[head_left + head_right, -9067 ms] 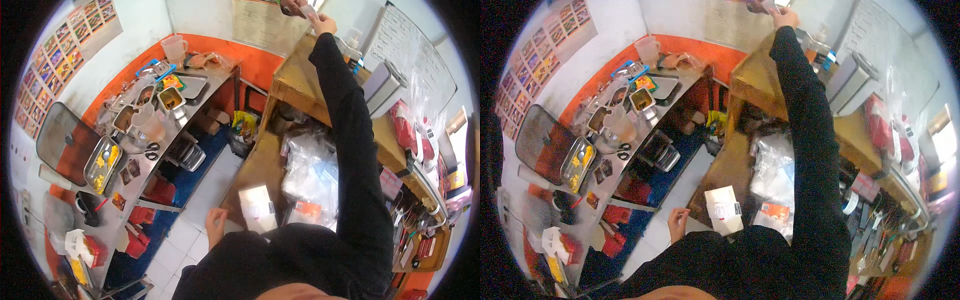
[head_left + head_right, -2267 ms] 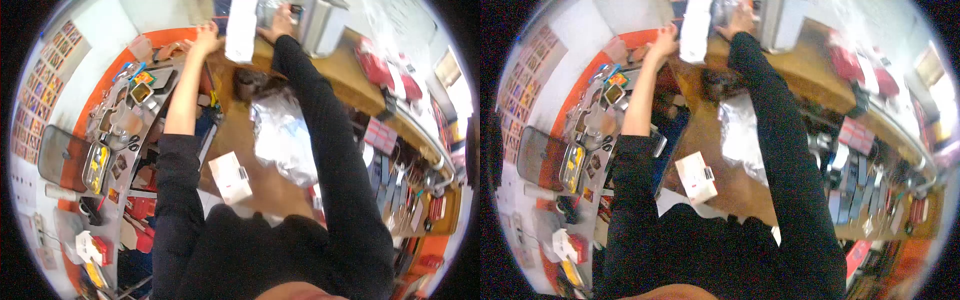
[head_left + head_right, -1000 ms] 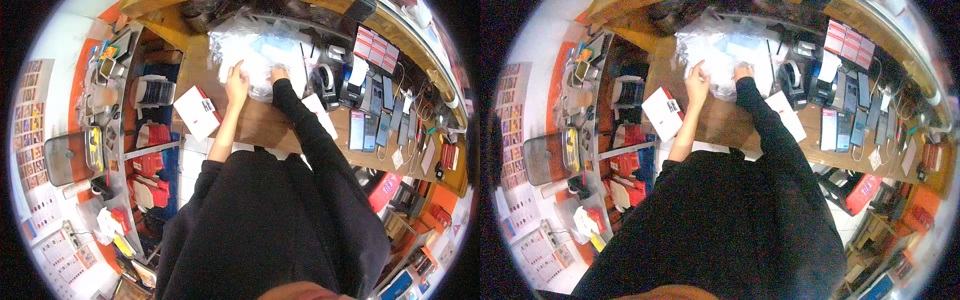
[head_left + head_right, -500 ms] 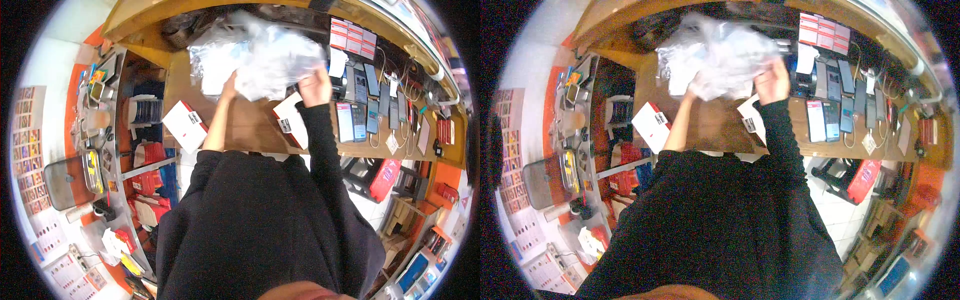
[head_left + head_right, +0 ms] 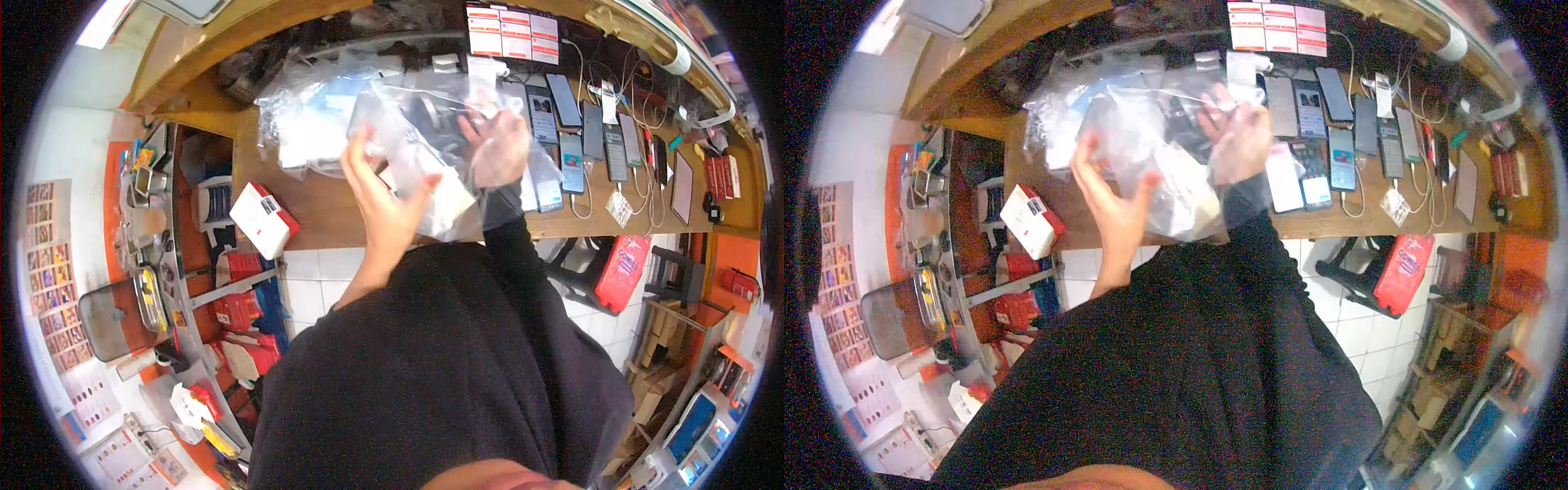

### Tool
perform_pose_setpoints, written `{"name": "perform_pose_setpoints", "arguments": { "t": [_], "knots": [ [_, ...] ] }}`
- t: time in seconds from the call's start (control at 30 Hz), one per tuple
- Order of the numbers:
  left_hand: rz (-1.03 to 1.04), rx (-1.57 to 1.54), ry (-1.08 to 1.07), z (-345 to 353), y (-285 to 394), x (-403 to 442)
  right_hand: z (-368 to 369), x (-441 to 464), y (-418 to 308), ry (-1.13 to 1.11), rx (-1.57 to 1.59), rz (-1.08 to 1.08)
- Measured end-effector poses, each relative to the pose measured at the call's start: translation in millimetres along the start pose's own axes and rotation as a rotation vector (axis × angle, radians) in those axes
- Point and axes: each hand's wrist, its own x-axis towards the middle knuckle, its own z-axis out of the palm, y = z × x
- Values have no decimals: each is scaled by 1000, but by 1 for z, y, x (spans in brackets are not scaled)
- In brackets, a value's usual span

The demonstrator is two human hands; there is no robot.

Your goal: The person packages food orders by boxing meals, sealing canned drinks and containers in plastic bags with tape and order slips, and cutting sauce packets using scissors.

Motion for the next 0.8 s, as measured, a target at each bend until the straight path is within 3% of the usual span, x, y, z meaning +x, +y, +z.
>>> {"name": "perform_pose_setpoints", "arguments": {
  "t": [0.1, 0.13, 0.23, 0.3, 0.37, 0.43, 0.5, 0.53, 0.7, 0.8],
  "knots": [
    [-402, -898, -25, 31, -22, 1, -17, 7, -21, -252, 196, 100],
    [-597, -1189, -206, 28, -27, 4, -25, 8, -28, -371, 193, 85],
    [-802, -1544, -586, 43, -92, -30, -49, 16, -49, -621, -374, -133],
    [-913, -1553, -636, 53, -99, -53, -67, 15, -59, -542, 199, 530],
    [-963, -1529, -618, 59, -90, -71, -77, 0, -55, -456, 232, 633],
    [-991, -1485, -582, 58, -77, -86, -75, -10, -80, -628, -124, 721],
    [-1004, -1416, -549, 54, -67, -95, -81, -11, -80, -851, -6, 878],
    [-995, -1367, -538, 50, -61, -97, -83, -5, -72, -969, 302, 981],
    [-911, -959, -529, 16, -25, -92, -83, 1, -98, -816, 88, 806],
    [-889, -657, -603, 10, -5, -93, -88, 18, -102, -857, 2, 714]
  ]
}}
